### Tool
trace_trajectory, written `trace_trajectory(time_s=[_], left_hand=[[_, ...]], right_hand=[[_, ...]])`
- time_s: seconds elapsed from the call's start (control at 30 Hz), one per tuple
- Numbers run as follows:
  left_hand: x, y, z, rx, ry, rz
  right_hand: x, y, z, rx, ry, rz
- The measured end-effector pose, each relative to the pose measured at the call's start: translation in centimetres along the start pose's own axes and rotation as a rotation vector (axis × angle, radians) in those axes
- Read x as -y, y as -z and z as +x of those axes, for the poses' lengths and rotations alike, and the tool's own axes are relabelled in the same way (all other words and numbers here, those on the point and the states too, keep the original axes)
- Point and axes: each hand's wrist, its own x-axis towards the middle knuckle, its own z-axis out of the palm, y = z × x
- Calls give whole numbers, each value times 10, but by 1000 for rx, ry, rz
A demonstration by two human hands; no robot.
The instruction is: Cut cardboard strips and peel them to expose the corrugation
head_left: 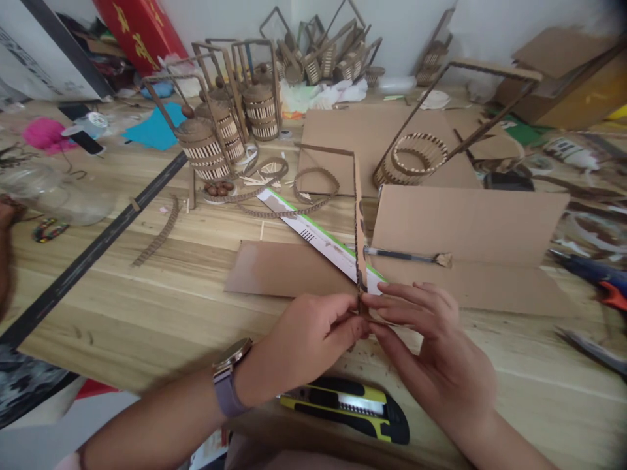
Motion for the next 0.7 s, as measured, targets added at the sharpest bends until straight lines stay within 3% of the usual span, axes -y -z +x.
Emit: trace_trajectory(time_s=[0.3, 0.7], left_hand=[[-4, -2, -1, -9, 10, 63], [-1, 0, 1, 2, -56, 191]], right_hand=[[0, -1, -7, 30, -30, -9], [3, -4, -8, -91, -243, 148]])
